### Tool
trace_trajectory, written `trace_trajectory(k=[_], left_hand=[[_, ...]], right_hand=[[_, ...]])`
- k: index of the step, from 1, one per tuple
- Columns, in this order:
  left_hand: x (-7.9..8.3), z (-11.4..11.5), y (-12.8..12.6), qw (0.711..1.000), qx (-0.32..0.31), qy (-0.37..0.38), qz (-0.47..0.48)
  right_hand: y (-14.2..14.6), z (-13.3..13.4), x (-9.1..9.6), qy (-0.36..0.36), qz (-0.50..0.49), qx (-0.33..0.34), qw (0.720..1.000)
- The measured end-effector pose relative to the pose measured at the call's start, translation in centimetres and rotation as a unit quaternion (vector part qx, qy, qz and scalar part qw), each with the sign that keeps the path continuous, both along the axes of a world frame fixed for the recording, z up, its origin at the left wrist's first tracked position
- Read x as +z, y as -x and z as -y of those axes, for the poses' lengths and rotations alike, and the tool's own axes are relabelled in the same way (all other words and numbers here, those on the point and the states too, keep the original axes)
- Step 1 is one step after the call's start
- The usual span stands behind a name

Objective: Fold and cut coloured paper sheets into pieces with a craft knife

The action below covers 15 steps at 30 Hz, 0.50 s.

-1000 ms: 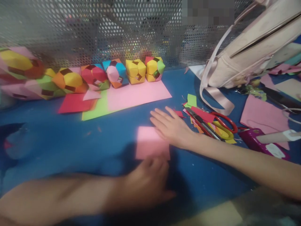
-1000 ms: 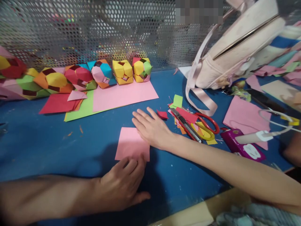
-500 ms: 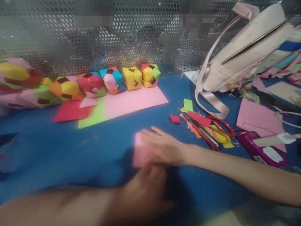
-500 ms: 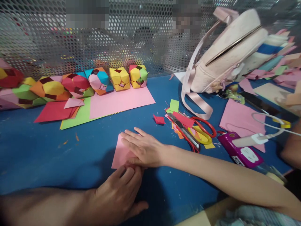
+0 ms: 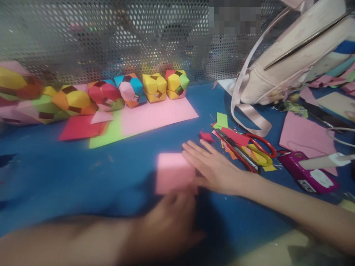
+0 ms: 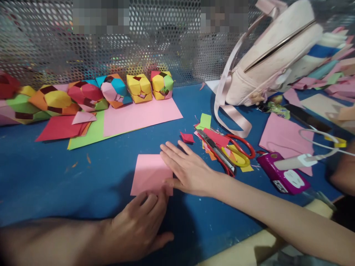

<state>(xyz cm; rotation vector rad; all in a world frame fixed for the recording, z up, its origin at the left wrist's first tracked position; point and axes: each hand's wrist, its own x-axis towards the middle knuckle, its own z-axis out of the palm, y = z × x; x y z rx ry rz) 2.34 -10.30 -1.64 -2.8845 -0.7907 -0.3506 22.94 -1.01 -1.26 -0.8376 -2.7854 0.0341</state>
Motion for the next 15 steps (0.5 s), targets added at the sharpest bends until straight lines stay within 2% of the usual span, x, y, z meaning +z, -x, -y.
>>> trace_trajectory(k=[4, 9, 12, 15], left_hand=[[0.3, -0.1, -0.2, 0.999, 0.012, 0.016, 0.035], [0.6, -0.1, -0.4, 0.997, 0.028, 0.016, 0.070], [0.8, -0.3, -0.3, 0.998, 0.031, -0.003, 0.060], [1.1, -0.9, 0.0, 0.998, 0.010, -0.007, 0.055]], right_hand=[[1.6, 2.0, 0.6, -0.015, -0.081, 0.057, 0.995], [1.5, 3.1, 0.8, -0.002, -0.168, 0.077, 0.983], [0.4, 2.7, 0.8, 0.006, -0.195, 0.050, 0.980], [-0.7, 1.9, 0.7, 0.059, -0.218, 0.003, 0.974]])
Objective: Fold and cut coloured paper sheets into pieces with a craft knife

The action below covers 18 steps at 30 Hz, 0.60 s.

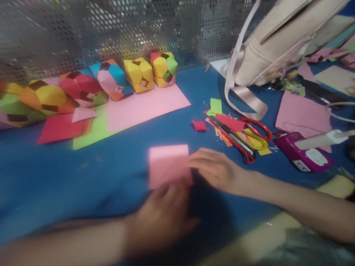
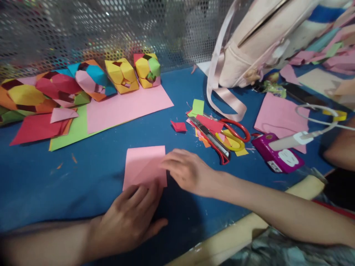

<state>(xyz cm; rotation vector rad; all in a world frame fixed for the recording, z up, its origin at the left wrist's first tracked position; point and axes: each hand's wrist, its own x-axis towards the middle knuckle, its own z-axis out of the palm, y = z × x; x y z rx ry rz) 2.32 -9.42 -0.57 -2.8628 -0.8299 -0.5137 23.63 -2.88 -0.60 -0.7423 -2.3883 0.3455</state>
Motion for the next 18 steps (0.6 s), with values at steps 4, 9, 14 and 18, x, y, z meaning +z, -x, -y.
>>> trace_trajectory(k=[4, 9, 14, 18], left_hand=[[0.4, -0.8, 0.3, 1.000, -0.022, 0.006, 0.000], [0.5, -1.2, 0.4, 0.999, -0.040, 0.003, -0.003], [0.5, -1.1, 0.0, 0.999, -0.038, -0.011, -0.005], [0.8, -1.1, -0.1, 0.999, -0.032, -0.022, 0.003]], right_hand=[[-0.9, -0.9, -0.2, 0.069, -0.035, 0.016, 0.997], [-1.1, -1.1, 0.0, 0.098, -0.033, 0.012, 0.995], [0.0, -0.2, 0.0, 0.009, -0.020, 0.004, 1.000], [1.3, 0.8, -0.1, -0.050, 0.007, 0.066, 0.997]])
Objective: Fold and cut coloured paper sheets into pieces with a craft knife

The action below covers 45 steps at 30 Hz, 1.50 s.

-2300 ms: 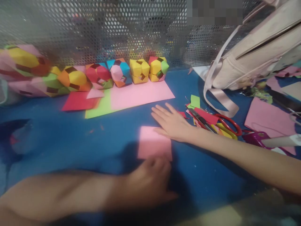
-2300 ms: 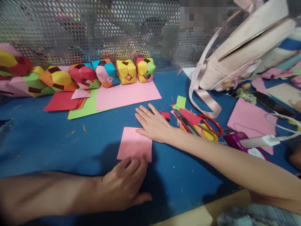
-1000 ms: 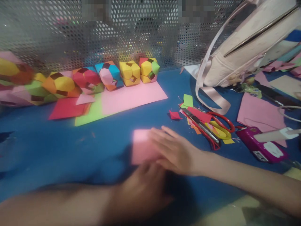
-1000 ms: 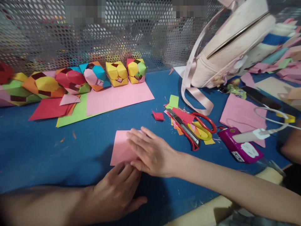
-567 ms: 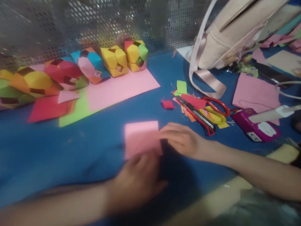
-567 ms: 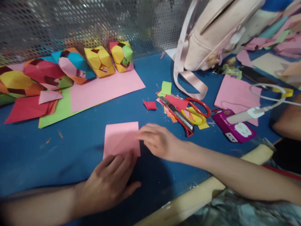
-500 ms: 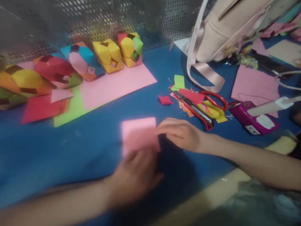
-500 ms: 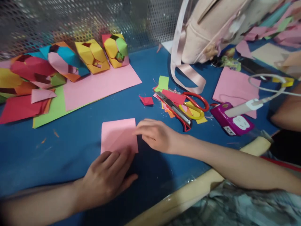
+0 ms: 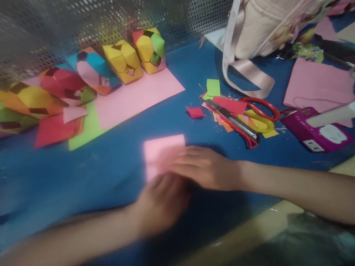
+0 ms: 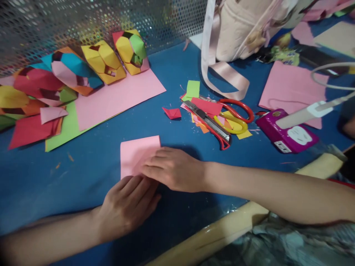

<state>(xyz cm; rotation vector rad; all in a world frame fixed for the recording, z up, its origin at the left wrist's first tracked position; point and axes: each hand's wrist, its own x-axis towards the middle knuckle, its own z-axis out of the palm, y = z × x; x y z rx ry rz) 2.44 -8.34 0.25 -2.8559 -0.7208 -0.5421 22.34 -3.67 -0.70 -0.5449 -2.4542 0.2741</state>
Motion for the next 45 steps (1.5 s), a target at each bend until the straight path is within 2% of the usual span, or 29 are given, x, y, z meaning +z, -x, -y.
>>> trace_trajectory(k=[4, 9, 11, 15, 23, 26, 30, 33, 36, 41, 43, 45], left_hand=[[0.3, -0.9, 0.8, 1.000, 0.011, 0.018, 0.011], [-0.4, -3.2, 2.0, 0.990, 0.086, 0.093, 0.062], [-0.9, -3.8, 2.2, 0.991, 0.074, 0.095, 0.057], [-1.2, -4.1, 2.1, 0.993, 0.051, 0.094, 0.050], [-1.9, -4.5, 2.2, 0.981, 0.058, 0.174, 0.069], [-2.3, -4.5, 2.4, 0.987, 0.056, 0.143, 0.041], [-2.4, -4.3, 2.7, 0.995, 0.090, 0.046, -0.007], [-2.1, -4.3, 2.7, 0.993, 0.108, -0.037, -0.040], [-1.7, -4.2, 2.7, 0.987, 0.123, -0.076, -0.074], [-1.1, -4.2, 2.8, 0.983, 0.141, -0.090, -0.077], [-1.2, -4.3, 2.8, 0.988, 0.129, -0.057, -0.066], [-1.5, -4.5, 2.8, 0.995, 0.091, -0.009, -0.051]], right_hand=[[0.5, 0.4, -0.2, -0.035, 0.001, -0.016, 0.999], [1.3, 0.0, -0.5, -0.090, 0.005, -0.078, 0.993], [1.8, -0.1, -0.6, -0.105, 0.019, -0.096, 0.990], [2.3, -0.2, -0.8, -0.089, 0.035, -0.126, 0.987], [2.2, -0.2, -1.7, -0.121, 0.062, -0.147, 0.980], [2.2, -0.1, -1.9, -0.122, 0.079, -0.149, 0.978], [2.3, 0.1, -1.7, -0.142, 0.123, -0.159, 0.969], [2.3, 0.4, -1.3, -0.172, 0.159, -0.199, 0.952], [2.3, 0.7, -1.0, -0.188, 0.182, -0.244, 0.934], [1.9, 1.0, -0.8, -0.185, 0.174, -0.267, 0.930], [1.9, 0.7, -0.8, -0.181, 0.152, -0.230, 0.944], [1.9, 0.3, -1.1, -0.157, 0.135, -0.167, 0.964]])
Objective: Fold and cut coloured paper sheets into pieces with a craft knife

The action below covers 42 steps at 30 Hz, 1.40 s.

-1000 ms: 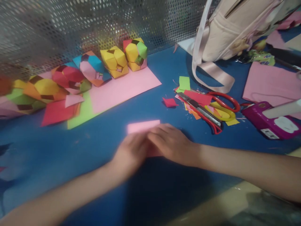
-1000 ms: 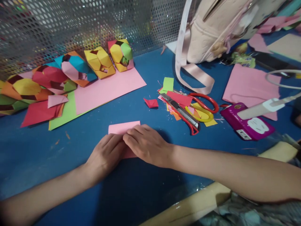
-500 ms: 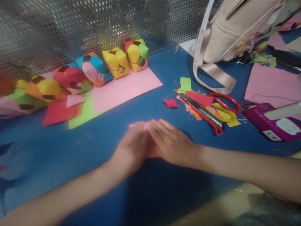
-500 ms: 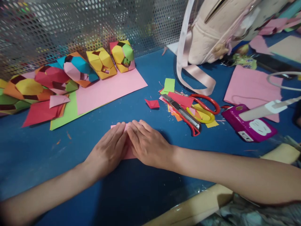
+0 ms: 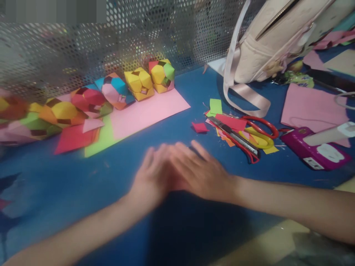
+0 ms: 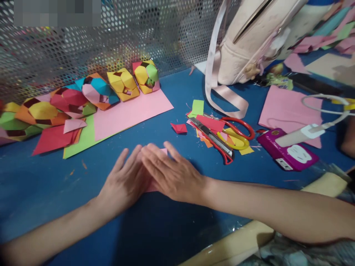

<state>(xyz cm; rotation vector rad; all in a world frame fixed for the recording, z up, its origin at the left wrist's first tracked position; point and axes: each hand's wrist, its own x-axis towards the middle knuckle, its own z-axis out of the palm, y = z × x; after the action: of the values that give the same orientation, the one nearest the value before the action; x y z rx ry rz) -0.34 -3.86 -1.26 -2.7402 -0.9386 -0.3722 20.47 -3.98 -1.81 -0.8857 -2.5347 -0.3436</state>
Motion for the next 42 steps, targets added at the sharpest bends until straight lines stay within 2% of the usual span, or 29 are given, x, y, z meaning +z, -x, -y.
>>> trace_trajectory(k=[2, 5, 8, 11, 16, 20, 29, 36, 39, 42], left_hand=[[-0.6, -0.2, 0.0, 0.998, -0.033, 0.057, 0.023], [-1.4, -0.1, 0.4, 0.992, -0.004, 0.113, 0.052], [-1.7, 0.3, 1.1, 0.990, 0.050, 0.125, 0.051], [-1.3, -0.1, 1.7, 0.988, 0.076, 0.128, 0.038], [0.2, -3.1, 2.6, 0.980, 0.107, 0.169, 0.018], [1.2, -4.6, 2.8, 0.969, 0.114, 0.208, 0.065], [2.5, -4.8, 1.4, 0.953, 0.093, 0.260, 0.126], [3.2, -4.6, 1.2, 0.929, 0.102, 0.297, 0.194], [3.7, -4.4, 1.0, 0.933, 0.074, 0.283, 0.208], [3.7, -4.1, 0.8, 0.946, 0.036, 0.279, 0.161]], right_hand=[[0.1, -0.4, -0.4, 0.058, -0.009, 0.041, 0.997], [0.1, -0.6, -0.9, 0.108, -0.020, 0.021, 0.994], [-0.1, -0.3, -0.8, 0.075, -0.006, -0.014, 0.997], [-0.6, 0.1, -0.5, 0.043, 0.019, -0.042, 0.998], [-1.5, -1.0, 0.1, 0.054, -0.028, -0.033, 0.998], [-1.7, -2.2, 0.8, 0.113, -0.065, -0.029, 0.991], [-1.9, -3.0, 0.8, 0.234, -0.114, -0.005, 0.965], [-1.6, -3.8, 1.6, 0.370, -0.161, -0.056, 0.913], [-1.8, -3.6, 1.8, 0.344, -0.122, -0.045, 0.930], [-2.1, -3.1, 1.8, 0.293, -0.064, -0.017, 0.954]])
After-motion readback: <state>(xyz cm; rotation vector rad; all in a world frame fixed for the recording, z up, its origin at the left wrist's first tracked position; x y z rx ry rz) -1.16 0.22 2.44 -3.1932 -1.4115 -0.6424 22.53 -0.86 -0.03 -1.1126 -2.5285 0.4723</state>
